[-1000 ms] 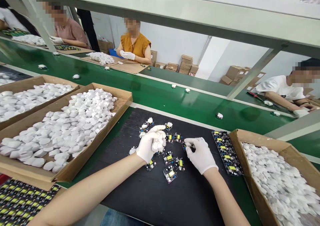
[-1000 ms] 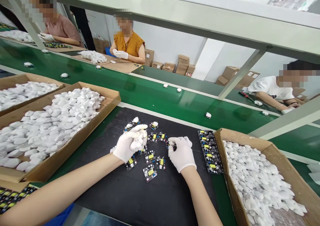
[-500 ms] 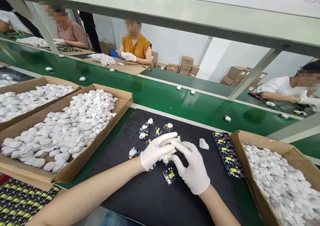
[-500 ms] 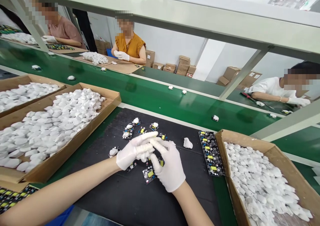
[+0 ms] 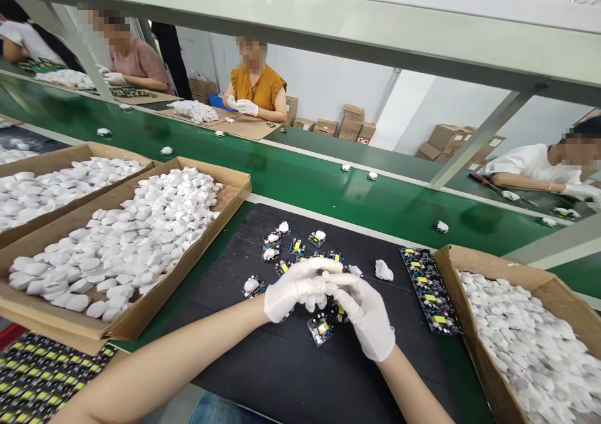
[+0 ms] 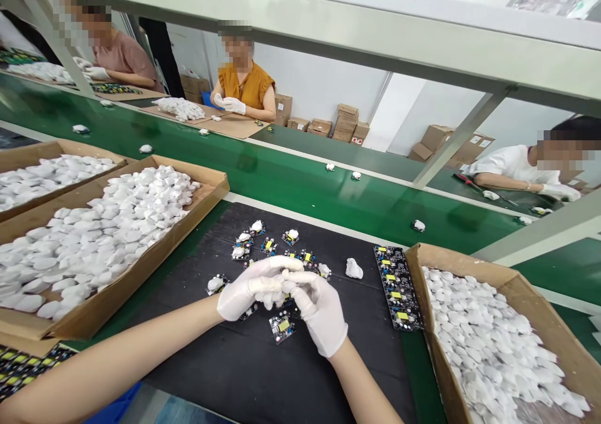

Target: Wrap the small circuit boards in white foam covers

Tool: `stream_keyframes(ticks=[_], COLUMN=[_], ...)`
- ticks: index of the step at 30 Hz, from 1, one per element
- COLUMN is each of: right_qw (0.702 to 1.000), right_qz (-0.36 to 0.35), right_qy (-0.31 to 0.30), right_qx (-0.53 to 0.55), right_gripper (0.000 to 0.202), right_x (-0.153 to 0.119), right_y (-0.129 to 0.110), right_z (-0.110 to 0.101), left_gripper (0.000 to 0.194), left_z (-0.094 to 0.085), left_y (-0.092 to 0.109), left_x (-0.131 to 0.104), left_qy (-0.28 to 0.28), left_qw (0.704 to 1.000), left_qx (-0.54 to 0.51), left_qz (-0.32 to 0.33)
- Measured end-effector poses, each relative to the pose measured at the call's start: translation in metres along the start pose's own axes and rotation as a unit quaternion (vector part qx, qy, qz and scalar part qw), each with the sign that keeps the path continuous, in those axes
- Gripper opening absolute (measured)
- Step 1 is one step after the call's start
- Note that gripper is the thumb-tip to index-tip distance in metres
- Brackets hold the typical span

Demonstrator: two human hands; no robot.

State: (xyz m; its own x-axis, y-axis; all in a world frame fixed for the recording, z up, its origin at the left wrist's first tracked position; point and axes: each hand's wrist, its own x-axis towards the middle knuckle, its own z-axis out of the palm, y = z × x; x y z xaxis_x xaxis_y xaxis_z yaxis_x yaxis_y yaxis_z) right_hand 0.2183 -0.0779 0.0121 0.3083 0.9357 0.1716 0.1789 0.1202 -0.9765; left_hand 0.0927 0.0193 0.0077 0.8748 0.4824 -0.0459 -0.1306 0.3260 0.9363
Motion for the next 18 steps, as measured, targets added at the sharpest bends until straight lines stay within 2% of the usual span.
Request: stream_keyframes(ticks=[4, 9, 14, 18], right_qw=[1.0, 0.998, 0.999, 0.995], right_qz=[-0.006, -0.043, -0.011, 0.047], right_qy=[0.005, 0.01, 0.034, 0.04], right_qx=[0.029, -0.048, 0.019, 0.073], right_gripper=[0.015, 0.018, 0.017, 0.017], right_x=[0.001, -0.001, 0.001, 0.006], right_y=[0.007, 0.021, 0.014, 0.009], right_z=[-0.001, 0.0, 0.005, 0.007], left_gripper=[0.048, 0.045, 0.036, 0.029], left_z=[0.003, 0.004, 0.001, 0.001], left_y=[0.001, -0.001, -0.002, 0.001], left_x=[-0.002, -0.001, 0.003, 0.002], left_qy=[0.031, 0.035, 0.065, 0.108], left_qw=[0.999, 0.998, 0.997, 0.992], left_qx=[0.03, 0.023, -0.002, -0.015], left_qz=[0.029, 0.056, 0.052, 0.071])
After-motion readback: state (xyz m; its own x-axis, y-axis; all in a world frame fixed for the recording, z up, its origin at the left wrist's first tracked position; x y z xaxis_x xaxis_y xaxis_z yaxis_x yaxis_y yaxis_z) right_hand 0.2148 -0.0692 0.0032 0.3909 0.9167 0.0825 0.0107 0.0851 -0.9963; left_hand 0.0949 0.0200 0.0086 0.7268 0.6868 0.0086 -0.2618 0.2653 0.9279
